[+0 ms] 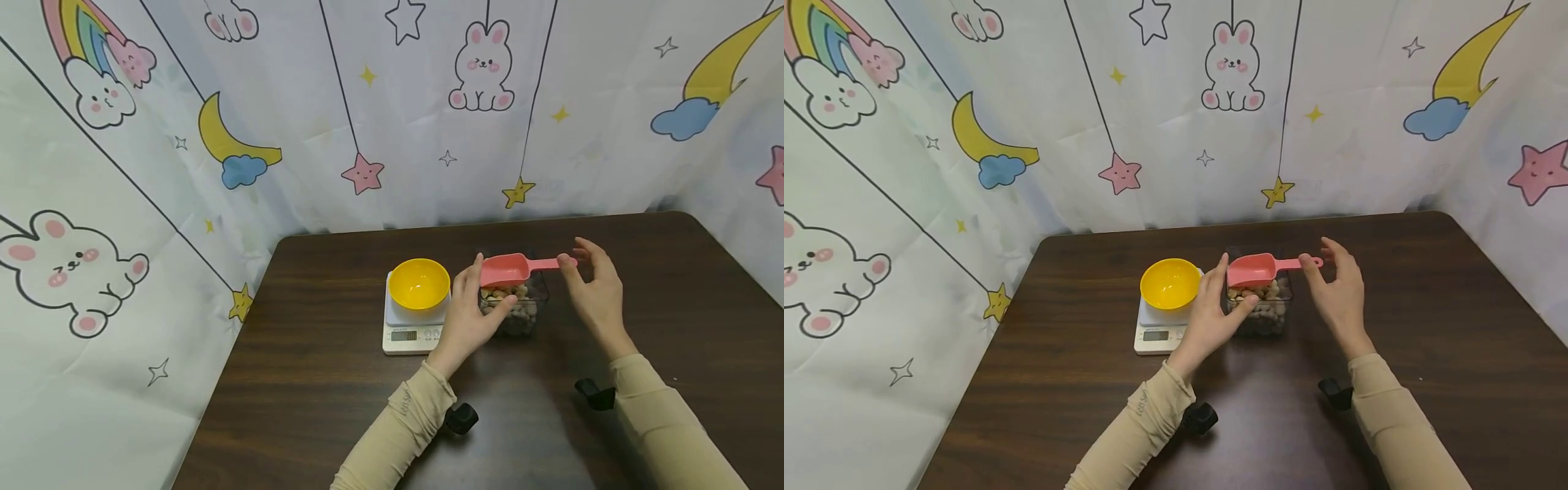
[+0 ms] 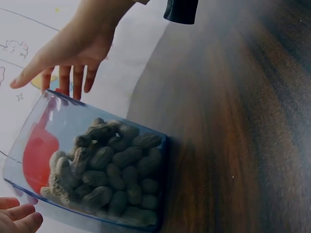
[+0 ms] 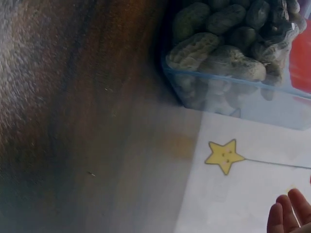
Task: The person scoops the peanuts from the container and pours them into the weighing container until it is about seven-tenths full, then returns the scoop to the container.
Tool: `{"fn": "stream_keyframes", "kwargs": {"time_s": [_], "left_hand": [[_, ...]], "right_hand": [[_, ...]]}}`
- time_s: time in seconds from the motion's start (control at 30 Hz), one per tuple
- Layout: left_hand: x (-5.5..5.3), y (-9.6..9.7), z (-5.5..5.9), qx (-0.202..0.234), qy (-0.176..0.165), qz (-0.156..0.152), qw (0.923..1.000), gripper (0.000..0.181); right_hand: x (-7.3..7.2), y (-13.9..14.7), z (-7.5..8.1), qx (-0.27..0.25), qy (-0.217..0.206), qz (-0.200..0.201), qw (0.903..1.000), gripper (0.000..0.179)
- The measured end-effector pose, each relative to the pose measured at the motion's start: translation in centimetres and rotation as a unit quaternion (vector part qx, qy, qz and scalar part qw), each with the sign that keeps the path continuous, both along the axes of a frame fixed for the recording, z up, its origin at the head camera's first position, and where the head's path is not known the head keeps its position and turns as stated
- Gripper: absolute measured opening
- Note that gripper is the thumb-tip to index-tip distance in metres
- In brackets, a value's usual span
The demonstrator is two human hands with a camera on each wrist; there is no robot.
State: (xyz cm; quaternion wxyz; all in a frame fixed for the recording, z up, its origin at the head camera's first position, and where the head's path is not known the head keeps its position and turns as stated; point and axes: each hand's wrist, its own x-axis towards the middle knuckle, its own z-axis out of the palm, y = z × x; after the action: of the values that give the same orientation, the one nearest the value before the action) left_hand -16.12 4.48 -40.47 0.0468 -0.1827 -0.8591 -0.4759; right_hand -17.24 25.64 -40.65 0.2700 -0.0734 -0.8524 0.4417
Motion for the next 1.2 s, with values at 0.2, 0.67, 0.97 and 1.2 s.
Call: {"fn": "stream_keyframes", "kwargs": {"time_s": [0.2, 0.67, 0.97, 1.2], "left_hand": [[-0.1, 0.5, -0.6, 0.016, -0.017, 0.005, 0.9997, 0.08], [-0.6, 0.5, -1.8, 0.01, -0.049, 0.027, 0.9984, 0.079], [-0.8, 0.6, -2.1, 0.0, -0.063, 0.029, 0.9976, 0.079], [-0.9, 0.6, -2.2, 0.0, -0.061, 0.027, 0.9978, 0.078]], "right_hand": [[-0.1, -0.1, -0.5, -0.026, -0.047, -0.001, 0.9985, 0.046], [-0.7, -0.4, -1.2, -0.275, -0.07, 0.143, 0.9483, 0.052], [-1.1, 0.1, -1.7, -0.496, -0.055, 0.276, 0.8214, 0.036], [-1.8, 0.3, -2.7, -0.59, -0.026, 0.334, 0.7349, 0.035]]}}
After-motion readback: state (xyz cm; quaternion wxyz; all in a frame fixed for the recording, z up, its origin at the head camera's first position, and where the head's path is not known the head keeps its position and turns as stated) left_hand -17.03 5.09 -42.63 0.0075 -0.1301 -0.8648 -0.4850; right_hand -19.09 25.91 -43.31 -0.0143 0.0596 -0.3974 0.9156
